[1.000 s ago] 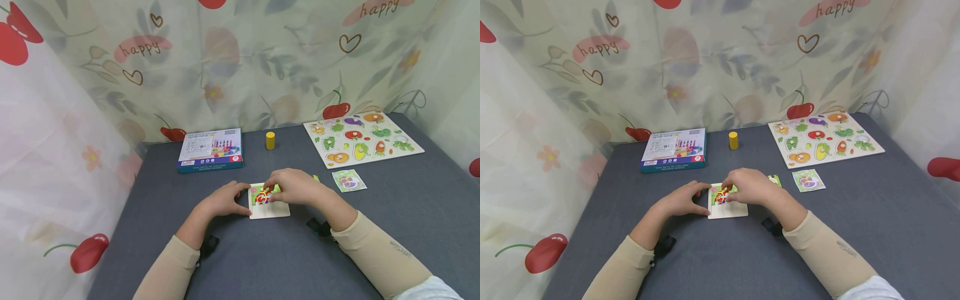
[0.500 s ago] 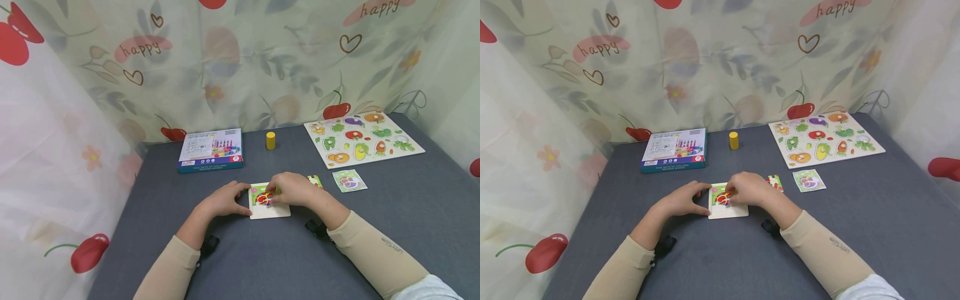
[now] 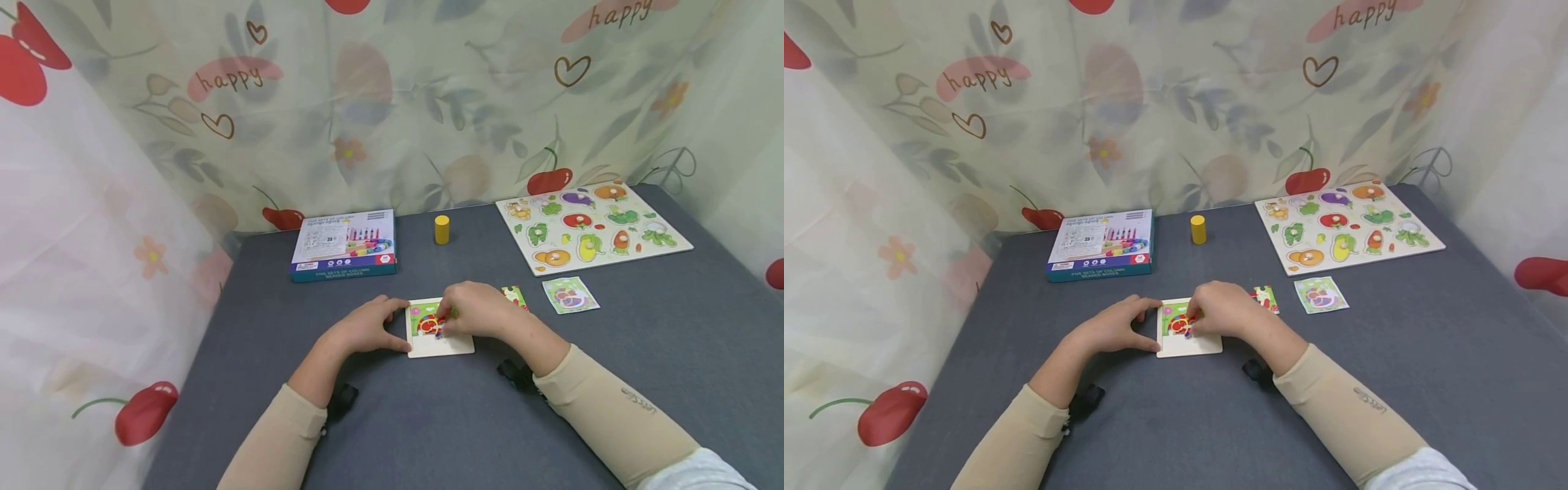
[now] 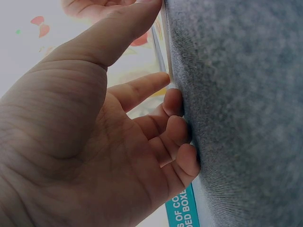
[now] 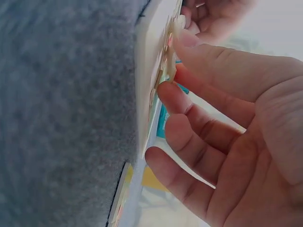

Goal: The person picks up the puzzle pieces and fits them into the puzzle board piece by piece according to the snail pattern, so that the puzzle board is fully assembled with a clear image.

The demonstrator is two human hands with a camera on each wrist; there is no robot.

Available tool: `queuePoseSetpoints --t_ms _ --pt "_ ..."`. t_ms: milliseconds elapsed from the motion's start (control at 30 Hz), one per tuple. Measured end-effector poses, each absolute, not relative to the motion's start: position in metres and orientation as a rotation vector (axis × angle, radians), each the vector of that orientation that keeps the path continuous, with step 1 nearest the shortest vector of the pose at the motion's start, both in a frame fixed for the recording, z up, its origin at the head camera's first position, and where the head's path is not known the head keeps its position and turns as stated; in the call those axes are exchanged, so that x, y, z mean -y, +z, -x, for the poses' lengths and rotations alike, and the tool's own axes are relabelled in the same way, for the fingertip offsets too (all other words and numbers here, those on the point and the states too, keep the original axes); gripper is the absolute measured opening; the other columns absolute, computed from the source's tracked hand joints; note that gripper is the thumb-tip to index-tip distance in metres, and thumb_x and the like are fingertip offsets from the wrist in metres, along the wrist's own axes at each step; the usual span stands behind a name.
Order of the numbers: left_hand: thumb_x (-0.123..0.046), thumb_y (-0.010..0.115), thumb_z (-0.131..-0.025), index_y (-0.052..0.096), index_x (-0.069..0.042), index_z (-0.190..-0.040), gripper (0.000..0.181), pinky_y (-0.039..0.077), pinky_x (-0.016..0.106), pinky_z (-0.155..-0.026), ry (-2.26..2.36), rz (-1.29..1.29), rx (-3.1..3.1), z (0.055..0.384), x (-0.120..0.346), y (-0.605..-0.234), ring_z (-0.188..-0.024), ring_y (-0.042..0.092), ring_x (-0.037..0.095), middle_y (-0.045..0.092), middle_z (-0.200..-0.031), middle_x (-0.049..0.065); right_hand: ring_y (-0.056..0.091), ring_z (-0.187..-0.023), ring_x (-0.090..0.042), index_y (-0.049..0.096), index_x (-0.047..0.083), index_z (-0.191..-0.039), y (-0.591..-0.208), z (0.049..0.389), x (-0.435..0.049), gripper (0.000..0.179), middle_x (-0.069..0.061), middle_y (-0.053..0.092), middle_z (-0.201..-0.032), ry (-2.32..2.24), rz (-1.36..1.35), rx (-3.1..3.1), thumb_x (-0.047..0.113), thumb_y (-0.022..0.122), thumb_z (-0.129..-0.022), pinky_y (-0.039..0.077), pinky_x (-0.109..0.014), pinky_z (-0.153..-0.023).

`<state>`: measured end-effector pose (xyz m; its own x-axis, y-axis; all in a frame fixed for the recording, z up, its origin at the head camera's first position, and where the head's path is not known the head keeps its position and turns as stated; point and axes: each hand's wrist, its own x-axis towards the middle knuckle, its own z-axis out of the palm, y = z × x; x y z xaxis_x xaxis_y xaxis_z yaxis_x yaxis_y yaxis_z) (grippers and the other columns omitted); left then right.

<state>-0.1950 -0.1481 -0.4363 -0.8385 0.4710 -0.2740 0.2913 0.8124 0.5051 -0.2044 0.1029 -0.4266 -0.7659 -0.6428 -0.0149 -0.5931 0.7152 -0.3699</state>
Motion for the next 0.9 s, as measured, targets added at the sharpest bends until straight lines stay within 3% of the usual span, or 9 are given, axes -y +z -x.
queuePoseSetpoints --t_ms 233,633,900 --pt "-0.047 0.086 -0.082 0.05 -0.019 -0.152 0.084 0.046 0.038 -0.082 0.641 -0.57 -2.606 0.1944 0.1477 -0.436 -0.103 0.051 0.02 0.053 -0.111 0.001 0.059 -0.075 -0.011 0.083 0.016 -0.094 -0.4321 0.2024 -0.101 0.011 0.008 0.062 -0.086 -0.492 1.046 -2.803 0.018 0.085 -0.083 0.05 -0.034 -0.069" --pt "-0.048 0.086 -0.081 0.05 -0.019 -0.152 0.084 0.046 0.038 -0.081 0.642 -0.568 -2.612 0.193 0.1484 -0.4342 -0.101 0.051 0.02 0.053 -0.109 0.001 0.053 -0.067 -0.009 0.085 0.019 -0.095 -0.4311 0.2001 -0.0997 0.014 0.008 0.055 -0.078 -0.463 0.936 -2.851 0.025 0.086 -0.083 0.043 -0.031 -0.059" --pt "-0.048 0.086 -0.082 0.051 -0.018 -0.151 0.083 0.046 0.039 -0.081 0.645 -0.583 -2.616 0.1927 0.1477 -0.4352 -0.099 0.051 0.02 0.053 -0.108 0.002 0.05 -0.067 -0.011 0.085 0.019 -0.1 -0.43 0.2001 -0.1013 0.016 0.008 0.056 -0.078 -0.466 0.928 -2.821 0.024 0.084 -0.085 0.041 -0.031 -0.06"
